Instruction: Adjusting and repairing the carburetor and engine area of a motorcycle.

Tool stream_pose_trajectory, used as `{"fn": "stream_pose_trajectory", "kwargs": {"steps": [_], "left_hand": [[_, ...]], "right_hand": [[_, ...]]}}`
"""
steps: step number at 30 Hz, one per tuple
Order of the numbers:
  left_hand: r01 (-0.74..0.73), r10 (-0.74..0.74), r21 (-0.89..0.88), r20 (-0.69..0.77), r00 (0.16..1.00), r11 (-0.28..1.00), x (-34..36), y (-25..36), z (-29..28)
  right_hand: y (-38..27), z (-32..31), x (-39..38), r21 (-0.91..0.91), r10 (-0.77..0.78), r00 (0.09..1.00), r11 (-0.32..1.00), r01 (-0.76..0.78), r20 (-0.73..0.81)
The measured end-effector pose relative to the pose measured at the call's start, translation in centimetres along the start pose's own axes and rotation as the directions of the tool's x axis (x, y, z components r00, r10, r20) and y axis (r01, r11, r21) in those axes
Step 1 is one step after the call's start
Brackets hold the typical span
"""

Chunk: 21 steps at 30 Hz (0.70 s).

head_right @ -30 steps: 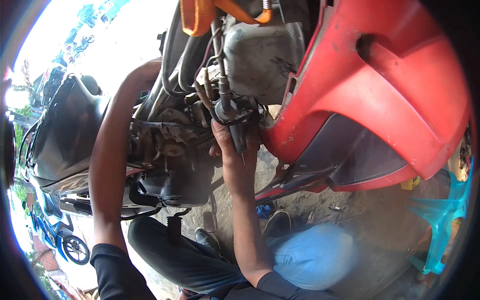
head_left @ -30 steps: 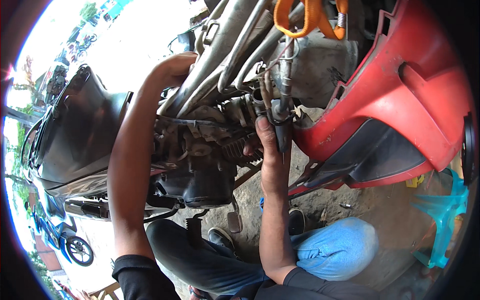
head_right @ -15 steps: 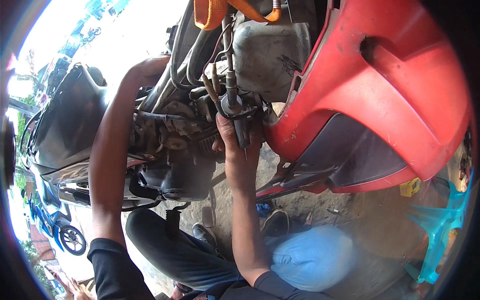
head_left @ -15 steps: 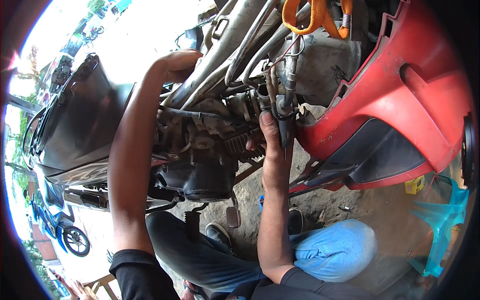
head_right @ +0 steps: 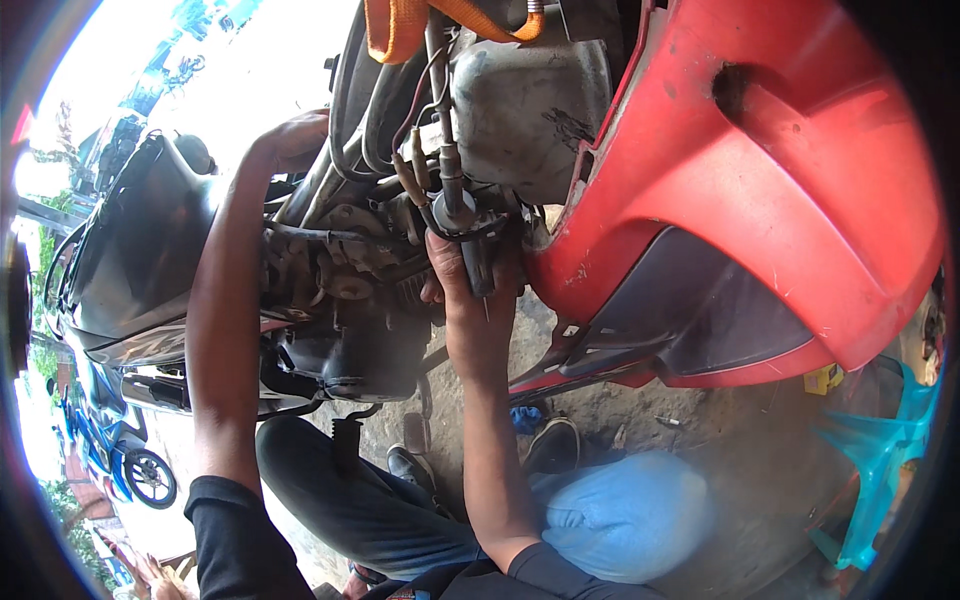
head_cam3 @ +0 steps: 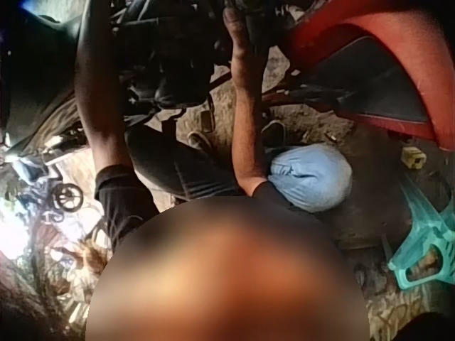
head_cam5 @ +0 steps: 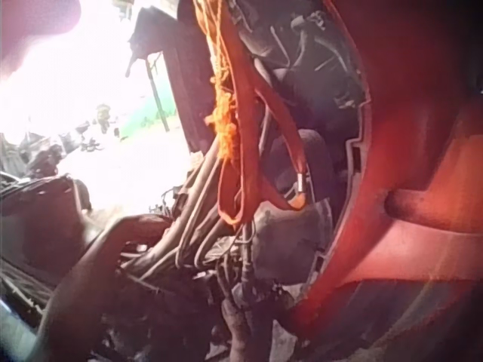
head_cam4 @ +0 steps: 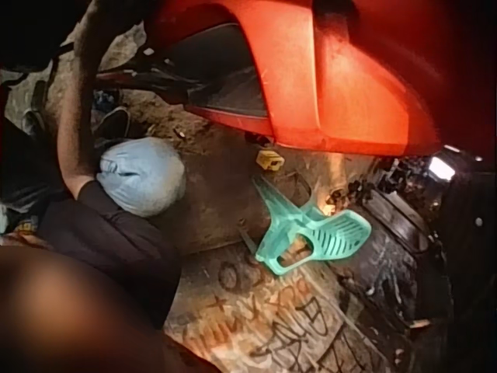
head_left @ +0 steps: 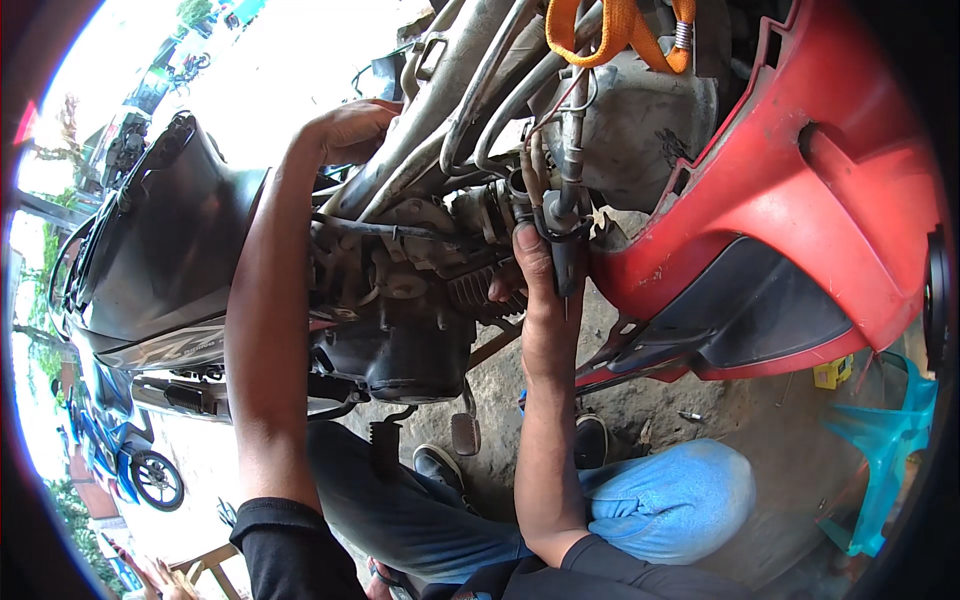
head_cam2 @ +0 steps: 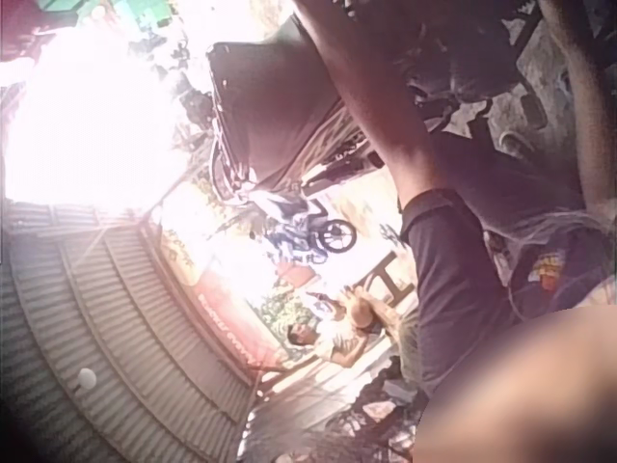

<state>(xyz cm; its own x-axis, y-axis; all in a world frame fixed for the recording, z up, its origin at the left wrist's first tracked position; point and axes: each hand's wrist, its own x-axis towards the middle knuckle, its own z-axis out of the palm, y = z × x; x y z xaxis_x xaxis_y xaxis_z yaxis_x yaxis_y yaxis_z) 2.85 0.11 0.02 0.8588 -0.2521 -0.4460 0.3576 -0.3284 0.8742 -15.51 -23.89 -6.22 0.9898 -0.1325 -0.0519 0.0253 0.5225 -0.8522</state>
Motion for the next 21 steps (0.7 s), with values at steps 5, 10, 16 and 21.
{"fn": "stream_pose_trajectory", "kwargs": {"steps": [5,10,16,21], "left_hand": [[-0.014,0.018,0.059,-0.056,0.998,0.998,0.3,-0.1,-0.5],[-0.022,0.039,0.114,-0.15,0.988,0.993,-1.4,1.5,1.3],[0.011,0.016,0.152,-0.177,0.984,0.988,-3.0,2.9,2.1],[-0.061,0.068,0.066,-0.095,0.993,0.996,-1.5,1.6,1.0]], "right_hand": [[0.3,-0.3,0.2,0.008,-0.022,0.999,1.0,0.021,0.027],[0.4,-0.1,0.5,0.109,-0.055,0.998,0.993,0.052,0.019],[0.5,-0.2,0.2,0.097,-0.02,1.0,0.995,0.02,0.002],[0.4,0.0,0.2,0.093,-0.01,1.0,0.996,0.012,-0.022]]}}
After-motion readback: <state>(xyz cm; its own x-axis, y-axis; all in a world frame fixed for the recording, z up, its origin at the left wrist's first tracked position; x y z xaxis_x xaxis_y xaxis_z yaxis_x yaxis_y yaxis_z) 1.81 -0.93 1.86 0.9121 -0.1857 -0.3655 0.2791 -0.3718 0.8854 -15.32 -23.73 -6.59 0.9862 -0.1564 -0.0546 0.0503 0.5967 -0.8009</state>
